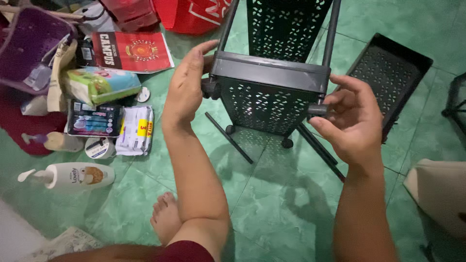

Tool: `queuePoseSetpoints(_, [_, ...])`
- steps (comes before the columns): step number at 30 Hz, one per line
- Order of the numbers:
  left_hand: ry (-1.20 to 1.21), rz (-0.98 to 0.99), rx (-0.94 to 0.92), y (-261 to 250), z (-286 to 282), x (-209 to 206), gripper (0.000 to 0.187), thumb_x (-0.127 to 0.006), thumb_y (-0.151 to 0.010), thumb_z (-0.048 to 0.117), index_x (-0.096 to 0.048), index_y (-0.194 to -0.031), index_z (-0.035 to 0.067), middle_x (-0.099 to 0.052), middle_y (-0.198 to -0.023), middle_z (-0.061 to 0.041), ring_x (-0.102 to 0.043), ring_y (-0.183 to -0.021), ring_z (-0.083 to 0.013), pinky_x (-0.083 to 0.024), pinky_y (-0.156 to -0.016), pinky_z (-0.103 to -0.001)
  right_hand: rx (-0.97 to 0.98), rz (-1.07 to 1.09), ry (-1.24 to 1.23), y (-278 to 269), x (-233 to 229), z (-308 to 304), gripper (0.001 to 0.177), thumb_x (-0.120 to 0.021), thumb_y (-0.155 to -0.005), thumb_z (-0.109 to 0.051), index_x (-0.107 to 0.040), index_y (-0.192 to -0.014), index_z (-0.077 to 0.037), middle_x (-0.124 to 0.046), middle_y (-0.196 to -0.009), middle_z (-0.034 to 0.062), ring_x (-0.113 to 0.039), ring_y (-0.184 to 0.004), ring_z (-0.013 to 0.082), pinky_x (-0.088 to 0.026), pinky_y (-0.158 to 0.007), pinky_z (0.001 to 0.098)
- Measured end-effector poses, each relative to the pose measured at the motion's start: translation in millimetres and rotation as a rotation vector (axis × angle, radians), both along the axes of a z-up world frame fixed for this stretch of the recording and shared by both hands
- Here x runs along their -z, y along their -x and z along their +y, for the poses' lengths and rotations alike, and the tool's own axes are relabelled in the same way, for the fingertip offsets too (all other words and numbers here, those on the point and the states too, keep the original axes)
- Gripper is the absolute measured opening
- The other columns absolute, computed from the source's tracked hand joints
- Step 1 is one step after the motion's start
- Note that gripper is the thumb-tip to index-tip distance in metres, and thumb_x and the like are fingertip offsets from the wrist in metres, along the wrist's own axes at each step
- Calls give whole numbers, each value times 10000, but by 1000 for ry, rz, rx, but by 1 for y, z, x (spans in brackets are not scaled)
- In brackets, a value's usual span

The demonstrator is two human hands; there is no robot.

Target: The person assembles a black perforated metal shelving unit by inserting metal rods into the side panels. They handle multiple panels and rods, aligning and pushing them together to form the structure.

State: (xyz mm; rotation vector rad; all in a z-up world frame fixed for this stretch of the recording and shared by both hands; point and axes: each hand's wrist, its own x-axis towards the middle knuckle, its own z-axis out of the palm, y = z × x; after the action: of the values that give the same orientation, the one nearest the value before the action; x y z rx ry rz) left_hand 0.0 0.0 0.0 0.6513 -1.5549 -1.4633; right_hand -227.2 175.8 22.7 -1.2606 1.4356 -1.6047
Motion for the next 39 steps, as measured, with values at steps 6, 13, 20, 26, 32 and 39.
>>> queuePoseSetpoints(6, [68, 21, 52, 6, 8, -12, 382, -369, -1007, 296, -539, -1219, 27, -584, -1074, -27, -511, -923, -79, -419, -763, -203, 74, 160, 119, 5, 13, -7, 677, -746, -763, -126, -404, -1341, -44, -504, -1150, 77, -528, -1018, 173, -497, -898, 326])
queuePoseSetpoints(13, [53, -43, 25, 10, 14, -21, 286, -450, -989, 242, -571, -1160, 48, -568, -948, 21, -456, -750, -32, -383, -634, -179, 6, 112, 196, 8, 13, -10, 705, -716, -830, -238, -359, -1396, -17, -466, -1315, 119, -479, -1242, 221, -400, -1075, 358])
queuePoseSetpoints(20, [28, -73, 5, 13, 17, -24, 255, -463, -976, 226, -581, -1128, 58, -552, -868, 38, -438, -684, -23, -358, -571, -176, 26, 171, 193, 7, 9, -11, 639, -680, -851, -213, -394, -1376, 11, -534, -1255, 129, -529, -1194, 213, -410, -1070, 337])
queuePoseSetpoints(26, [168, 3, 56, 8, 7, -11, 306, -447, -1024, 245, -511, -1258, 59, -568, -1103, -16, -504, -990, -78, -414, -876, -213, -25, 166, 208, 12, 8, -13, 624, -660, -861, -271, -393, -1355, 1, -523, -1292, 140, -539, -1154, 212, -453, -1047, 343])
queuePoseSetpoints(32, [-241, 106, 59, -7, -13, 57, 470, -524, -865, 201, -408, -1309, 100, -591, -1111, -55, -564, -974, -131, -449, -807, -262, -205, -135, -61, 61, 28, -2, 548, -586, -820, -179, -444, -1313, 13, -565, -1225, 109, -544, -1140, 195, -434, -998, 299])
queuePoseSetpoints(39, [-322, -406, 242, 2, -4, 132, 650, -706, -619, -8, -449, -1203, 119, -562, -1127, -15, -534, -1027, -122, -455, -839, -323, -256, 445, -753, 66, 105, -9, 566, -606, -666, -63, -460, -1210, -16, -628, -960, 39, -610, -852, 145, -477, -748, 285])
